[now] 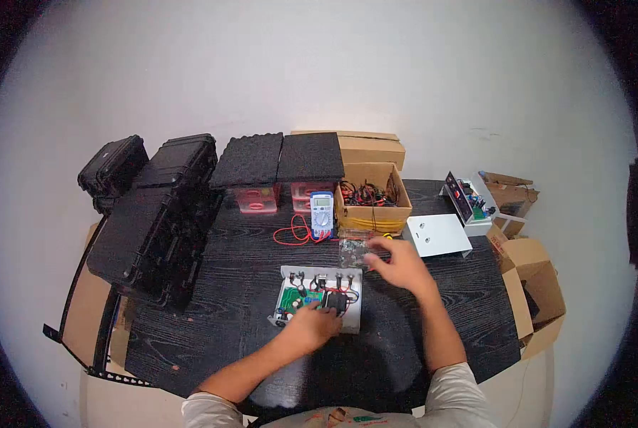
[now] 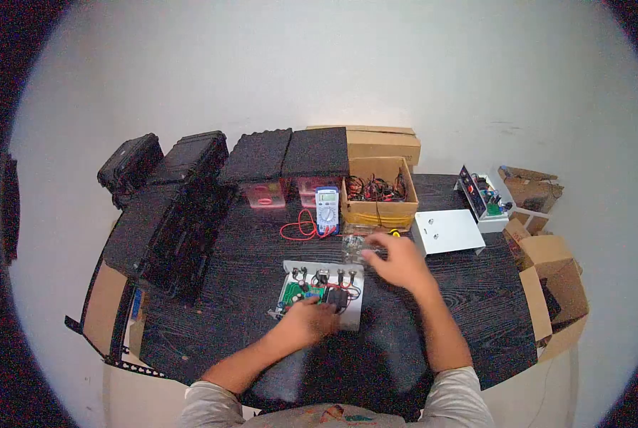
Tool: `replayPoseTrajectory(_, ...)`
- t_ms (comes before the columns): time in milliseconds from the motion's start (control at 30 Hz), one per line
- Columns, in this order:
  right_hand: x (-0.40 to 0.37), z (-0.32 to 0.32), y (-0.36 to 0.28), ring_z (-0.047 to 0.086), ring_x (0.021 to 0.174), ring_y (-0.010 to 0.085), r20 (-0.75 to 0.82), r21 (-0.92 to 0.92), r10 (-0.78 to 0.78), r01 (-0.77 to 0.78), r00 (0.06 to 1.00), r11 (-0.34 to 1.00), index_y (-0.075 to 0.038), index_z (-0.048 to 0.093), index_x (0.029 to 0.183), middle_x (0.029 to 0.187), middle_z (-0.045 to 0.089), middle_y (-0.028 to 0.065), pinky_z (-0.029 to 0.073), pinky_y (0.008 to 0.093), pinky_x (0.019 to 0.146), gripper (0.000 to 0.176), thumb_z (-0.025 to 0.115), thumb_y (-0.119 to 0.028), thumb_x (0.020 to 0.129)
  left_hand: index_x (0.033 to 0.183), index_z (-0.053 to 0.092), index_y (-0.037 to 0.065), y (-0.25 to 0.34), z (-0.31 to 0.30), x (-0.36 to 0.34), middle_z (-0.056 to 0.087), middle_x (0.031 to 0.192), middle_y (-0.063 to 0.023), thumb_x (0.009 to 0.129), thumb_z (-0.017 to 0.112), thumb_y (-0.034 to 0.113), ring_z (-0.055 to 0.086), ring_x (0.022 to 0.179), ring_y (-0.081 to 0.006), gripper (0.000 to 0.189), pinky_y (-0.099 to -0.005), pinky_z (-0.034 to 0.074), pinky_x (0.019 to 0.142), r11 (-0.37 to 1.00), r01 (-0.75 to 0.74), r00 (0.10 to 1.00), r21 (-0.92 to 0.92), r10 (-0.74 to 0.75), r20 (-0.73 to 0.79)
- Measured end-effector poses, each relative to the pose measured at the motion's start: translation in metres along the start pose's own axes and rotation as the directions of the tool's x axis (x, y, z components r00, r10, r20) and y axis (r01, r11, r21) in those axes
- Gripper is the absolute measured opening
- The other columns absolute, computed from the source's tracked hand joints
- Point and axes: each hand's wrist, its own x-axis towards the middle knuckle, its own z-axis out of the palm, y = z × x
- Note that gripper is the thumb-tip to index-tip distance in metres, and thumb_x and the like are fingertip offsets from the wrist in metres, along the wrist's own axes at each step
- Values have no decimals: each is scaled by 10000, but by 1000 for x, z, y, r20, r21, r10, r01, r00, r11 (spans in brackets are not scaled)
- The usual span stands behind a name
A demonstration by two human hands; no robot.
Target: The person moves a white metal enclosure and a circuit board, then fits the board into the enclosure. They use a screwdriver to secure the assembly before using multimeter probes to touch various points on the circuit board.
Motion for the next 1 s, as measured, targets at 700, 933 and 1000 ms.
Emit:
replayPoseTrajectory(700, -15, 38, -25, 705, 905, 436, 290, 18, -345, 355, 893, 935, -20, 697, 1081, 959, 728, 232, 559, 491, 803, 261, 668, -185, 881, 1071, 765, -24, -38, -18, 5, 769, 1109, -208, 818, 859, 150, 787, 919, -313, 321, -383, 632, 819, 891, -8, 871, -453, -217, -441)
replayPoseTrajectory(933, -13, 41, -29, 704, 877, 438, 309, -12, -289, 307, 906, 952, -25, 701, 1035, 931, 729, 232, 561, 522, 795, 222, 628, -192, 909, 991, 777, -9, -42, -5, 3, 779, 1069, -201, 784, 861, 121, 790, 909, -321, 258, -395, 637, 799, 887, -69, 820, -456, -210, -533)
replayPoseTrajectory(1000, -15, 43, -28, 707, 875, 429, 295, -8, -299, 315, 907, 949, -27, 702, 1022, 923, 729, 223, 561, 519, 795, 218, 627, -200, 914, 967, 772, -7, -43, -3, 3, 781, 1049, -199, 786, 866, 141, 788, 925, -328, 252, -401, 636, 813, 897, -103, 796, -429, -184, -576)
